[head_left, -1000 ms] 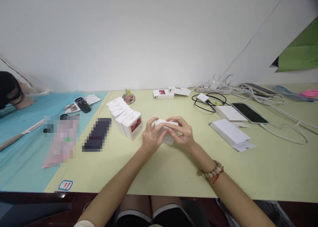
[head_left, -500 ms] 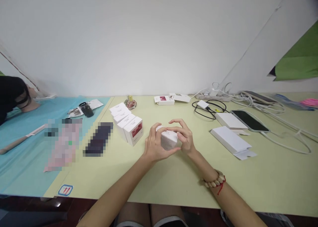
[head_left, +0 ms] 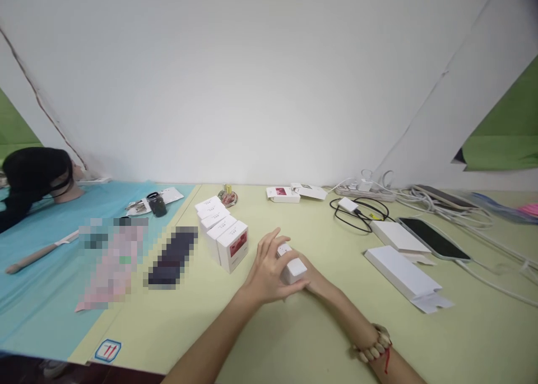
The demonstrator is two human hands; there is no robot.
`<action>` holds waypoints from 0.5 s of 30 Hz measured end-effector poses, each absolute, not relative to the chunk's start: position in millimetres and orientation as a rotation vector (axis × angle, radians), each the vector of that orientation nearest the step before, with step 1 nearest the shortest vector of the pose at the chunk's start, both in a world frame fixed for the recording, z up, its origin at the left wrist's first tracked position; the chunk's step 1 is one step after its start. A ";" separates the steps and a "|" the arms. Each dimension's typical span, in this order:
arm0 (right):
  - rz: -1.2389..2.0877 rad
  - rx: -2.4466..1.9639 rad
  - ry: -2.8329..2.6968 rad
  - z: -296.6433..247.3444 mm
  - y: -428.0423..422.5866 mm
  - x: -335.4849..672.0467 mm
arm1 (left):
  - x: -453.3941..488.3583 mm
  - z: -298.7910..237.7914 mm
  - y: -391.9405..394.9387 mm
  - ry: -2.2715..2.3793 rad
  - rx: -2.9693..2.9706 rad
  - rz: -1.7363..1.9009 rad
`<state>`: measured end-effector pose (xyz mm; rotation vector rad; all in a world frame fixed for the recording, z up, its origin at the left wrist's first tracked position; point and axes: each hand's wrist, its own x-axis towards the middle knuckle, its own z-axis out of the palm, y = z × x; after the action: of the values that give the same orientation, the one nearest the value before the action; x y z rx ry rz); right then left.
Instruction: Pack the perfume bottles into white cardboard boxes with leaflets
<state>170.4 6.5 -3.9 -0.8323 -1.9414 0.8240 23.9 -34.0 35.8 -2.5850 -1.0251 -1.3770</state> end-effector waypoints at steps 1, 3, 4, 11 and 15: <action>0.936 -0.816 -1.977 -2.6 6.5 171.5 | 22.3 36.9 -33.6 -0.983 -2.592 -1.356; 1.171 -0.779 -2.014 4.8 5.1 173.8 | 19.7 38.9 -33.5 -0.935 -2.603 -1.331; 1.217 -0.765 -2.026 9.6 3.8 174.9 | 18.8 39.6 -33.7 -0.923 -2.604 -1.334; 1.411 -0.860 -2.119 18.8 -3.5 177.0 | 12.7 36.7 -32.8 -0.842 -2.553 -1.480; 1.329 -0.942 -2.073 12.7 -7.8 163.5 | 11.0 41.8 -34.5 -0.769 -2.424 -1.555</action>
<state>163.5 -7.8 12.7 -0.9422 -2.0727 1.3289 11.0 -34.5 41.8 -2.4242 -0.7686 -1.5552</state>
